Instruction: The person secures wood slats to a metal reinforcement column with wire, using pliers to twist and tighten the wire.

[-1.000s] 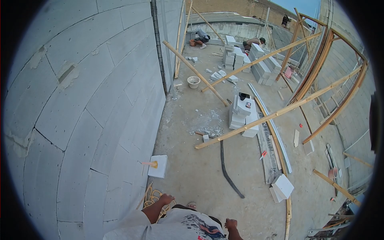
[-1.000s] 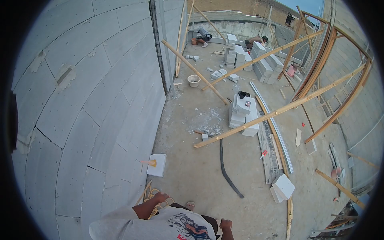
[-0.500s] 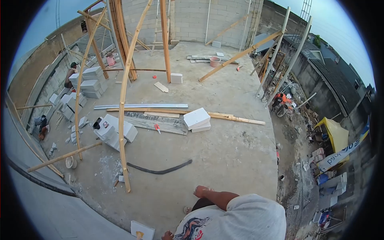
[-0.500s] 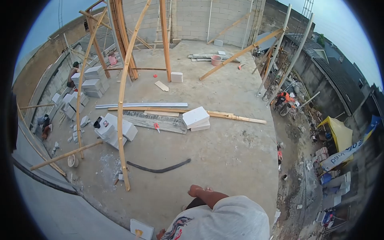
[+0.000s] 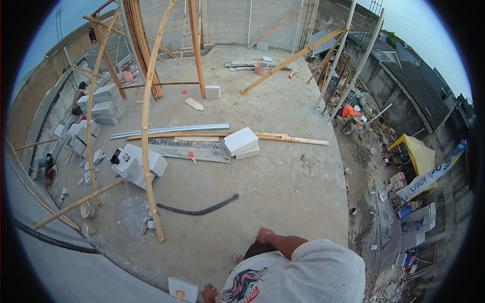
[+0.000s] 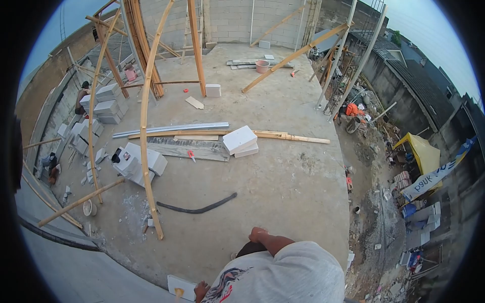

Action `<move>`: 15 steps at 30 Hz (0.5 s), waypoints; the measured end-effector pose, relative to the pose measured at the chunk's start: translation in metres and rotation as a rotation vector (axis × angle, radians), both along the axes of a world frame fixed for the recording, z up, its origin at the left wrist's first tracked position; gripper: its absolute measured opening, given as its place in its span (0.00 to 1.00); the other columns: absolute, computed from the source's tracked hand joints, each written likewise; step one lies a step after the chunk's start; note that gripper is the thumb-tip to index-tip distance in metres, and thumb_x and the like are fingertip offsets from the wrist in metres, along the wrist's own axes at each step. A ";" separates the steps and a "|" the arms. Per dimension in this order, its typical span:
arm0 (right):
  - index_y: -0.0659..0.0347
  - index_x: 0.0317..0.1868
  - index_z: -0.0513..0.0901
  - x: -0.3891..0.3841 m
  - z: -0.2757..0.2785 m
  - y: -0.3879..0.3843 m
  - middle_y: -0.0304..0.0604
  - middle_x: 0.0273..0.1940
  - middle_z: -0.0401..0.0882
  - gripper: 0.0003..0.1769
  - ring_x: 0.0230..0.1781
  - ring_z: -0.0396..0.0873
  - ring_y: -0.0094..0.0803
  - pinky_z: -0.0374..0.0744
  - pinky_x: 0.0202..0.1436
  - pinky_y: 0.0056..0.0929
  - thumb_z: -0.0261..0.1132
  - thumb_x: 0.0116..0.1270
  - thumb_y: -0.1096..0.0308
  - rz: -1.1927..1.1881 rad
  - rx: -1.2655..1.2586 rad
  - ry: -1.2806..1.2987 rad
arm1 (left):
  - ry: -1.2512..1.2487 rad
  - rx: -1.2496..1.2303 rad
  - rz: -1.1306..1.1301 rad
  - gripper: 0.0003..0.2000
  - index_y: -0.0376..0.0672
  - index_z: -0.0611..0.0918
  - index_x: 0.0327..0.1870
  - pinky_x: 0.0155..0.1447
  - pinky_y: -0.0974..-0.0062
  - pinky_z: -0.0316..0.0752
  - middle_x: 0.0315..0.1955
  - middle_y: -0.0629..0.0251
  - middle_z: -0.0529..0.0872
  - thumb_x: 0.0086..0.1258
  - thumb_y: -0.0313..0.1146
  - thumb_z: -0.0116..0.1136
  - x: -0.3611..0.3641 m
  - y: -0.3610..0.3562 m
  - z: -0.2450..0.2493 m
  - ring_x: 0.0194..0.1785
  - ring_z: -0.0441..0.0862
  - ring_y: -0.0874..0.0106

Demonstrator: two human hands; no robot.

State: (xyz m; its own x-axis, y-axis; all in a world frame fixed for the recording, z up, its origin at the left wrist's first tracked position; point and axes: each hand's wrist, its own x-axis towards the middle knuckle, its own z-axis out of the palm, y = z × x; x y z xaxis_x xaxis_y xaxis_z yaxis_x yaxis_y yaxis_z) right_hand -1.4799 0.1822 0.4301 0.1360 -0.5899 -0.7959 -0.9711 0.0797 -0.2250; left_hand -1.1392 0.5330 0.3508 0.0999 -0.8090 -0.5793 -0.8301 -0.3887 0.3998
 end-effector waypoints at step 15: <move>0.56 0.56 0.81 -0.001 -0.066 -0.003 0.55 0.61 0.75 0.28 0.65 0.71 0.52 0.70 0.66 0.45 0.60 0.64 0.46 0.090 -0.005 -0.039 | 0.750 0.081 1.420 0.17 0.39 0.77 0.54 0.31 0.67 0.74 0.40 0.63 0.83 0.69 0.39 0.60 -0.038 -0.040 0.036 0.35 0.82 0.67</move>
State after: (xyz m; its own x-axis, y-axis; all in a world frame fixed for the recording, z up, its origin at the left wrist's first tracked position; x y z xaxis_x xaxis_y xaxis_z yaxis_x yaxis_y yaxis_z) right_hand -1.4812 0.1794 0.3646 0.2192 -0.5775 -0.7864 -0.9649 -0.0088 -0.2625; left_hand -1.1770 0.4934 0.3868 0.3944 -0.2802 -0.8752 0.5669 -0.6753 0.4717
